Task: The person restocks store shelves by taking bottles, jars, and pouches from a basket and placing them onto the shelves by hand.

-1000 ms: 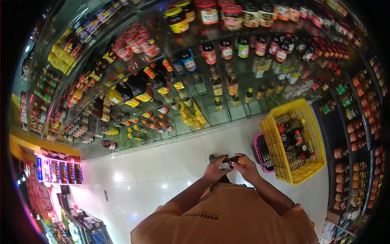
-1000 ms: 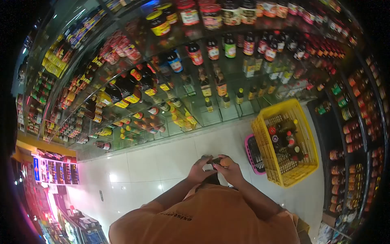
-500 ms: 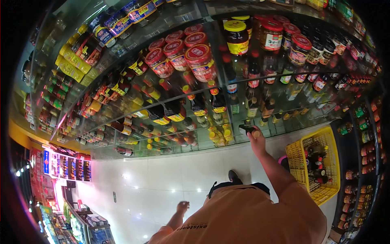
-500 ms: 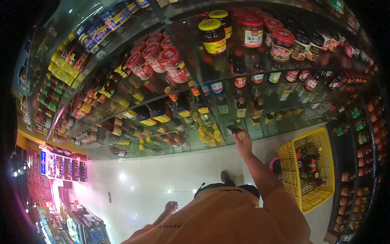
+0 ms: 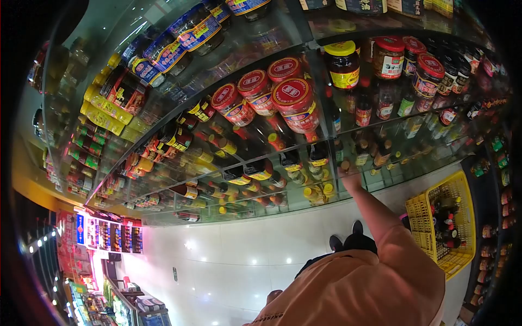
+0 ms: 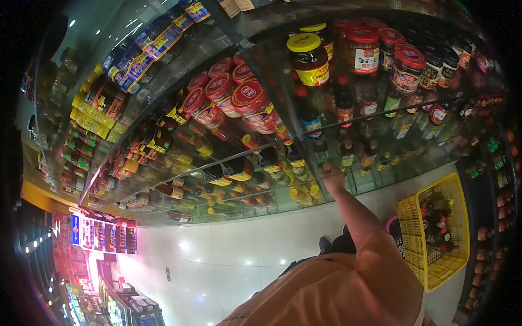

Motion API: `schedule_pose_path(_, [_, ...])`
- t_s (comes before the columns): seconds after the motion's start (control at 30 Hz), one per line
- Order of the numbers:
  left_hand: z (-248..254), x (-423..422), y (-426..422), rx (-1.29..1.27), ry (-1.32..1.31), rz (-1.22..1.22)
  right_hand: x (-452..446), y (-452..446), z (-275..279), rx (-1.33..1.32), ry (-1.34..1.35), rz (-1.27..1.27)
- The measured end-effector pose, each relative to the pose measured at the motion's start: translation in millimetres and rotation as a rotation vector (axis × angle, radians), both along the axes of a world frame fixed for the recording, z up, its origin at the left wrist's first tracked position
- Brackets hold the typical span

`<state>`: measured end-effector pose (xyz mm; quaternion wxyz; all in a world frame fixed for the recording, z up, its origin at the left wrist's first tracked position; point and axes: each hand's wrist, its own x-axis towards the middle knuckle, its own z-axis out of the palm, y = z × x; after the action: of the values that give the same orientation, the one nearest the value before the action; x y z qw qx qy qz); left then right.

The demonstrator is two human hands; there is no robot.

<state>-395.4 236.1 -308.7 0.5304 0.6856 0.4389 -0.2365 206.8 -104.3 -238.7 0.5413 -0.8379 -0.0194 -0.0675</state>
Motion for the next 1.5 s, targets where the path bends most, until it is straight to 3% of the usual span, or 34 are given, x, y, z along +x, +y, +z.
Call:
schedule_pose_path(0.1, [4.7, 3.8, -4.1, 0.003, 0.011, -0.005, 14.8, 9.0, 4.7, -0.187, -0.088, -0.084])
schedule_pose_path(0.17, [3.8, 6.9, -5.8, 0.004, 0.018, 0.0, 22.2, 17.0, 28.3, -0.248, 0.133, -0.109])
schedule_pose_path(0.57, [14.6, 16.4, -17.7, 0.012, 0.062, -0.02, 50.7, 29.1, -2.5, -0.258, 0.089, -0.161])
schedule_pose_path(0.9, [26.3, 31.0, -25.0, 0.019, 0.052, -0.09, 41.8, 20.9, 15.6, -0.285, 0.205, -0.086])
schedule_pose_path(0.97, [26.8, 36.3, -24.0, 0.025, 0.046, -0.122, 34.6, 11.7, 6.0, -0.14, 0.222, -0.033])
schedule_pose_path(1.07, [25.2, 54.1, -22.7, 0.023, 0.044, -0.201, -6.4, -2.6, -9.5, -0.211, 0.004, 0.001])
schedule_pose_path(1.13, [19.0, 72.3, -25.9, 0.008, 0.048, -0.274, -41.1, -23.5, -36.0, -0.271, 0.375, 0.213])
schedule_pose_path(1.2, [13.7, 85.9, -29.1, 0.0, 0.061, -0.335, -108.3, -65.2, 1.8, -0.222, 0.207, 0.326])
schedule_pose_path(1.3, [10.0, 106.3, -39.2, 0.003, 0.071, -0.401, -170.7, -134.2, 5.0, -0.292, 0.294, 0.472])
schedule_pose_path(1.4, [7.8, 126.1, -56.9, 0.01, 0.07, -0.467, -197.7, -225.9, 37.5, -0.369, 0.402, 0.455])
schedule_pose_path(1.43, [7.5, 133.4, -65.0, 0.011, 0.07, -0.486, -207.7, -255.2, 35.4, -0.431, 0.333, 0.276])
schedule_pose_path(1.5, [7.4, 146.8, -85.5, 0.011, 0.06, -0.533, -226.6, -323.7, 31.2, -0.293, 0.296, -0.07])
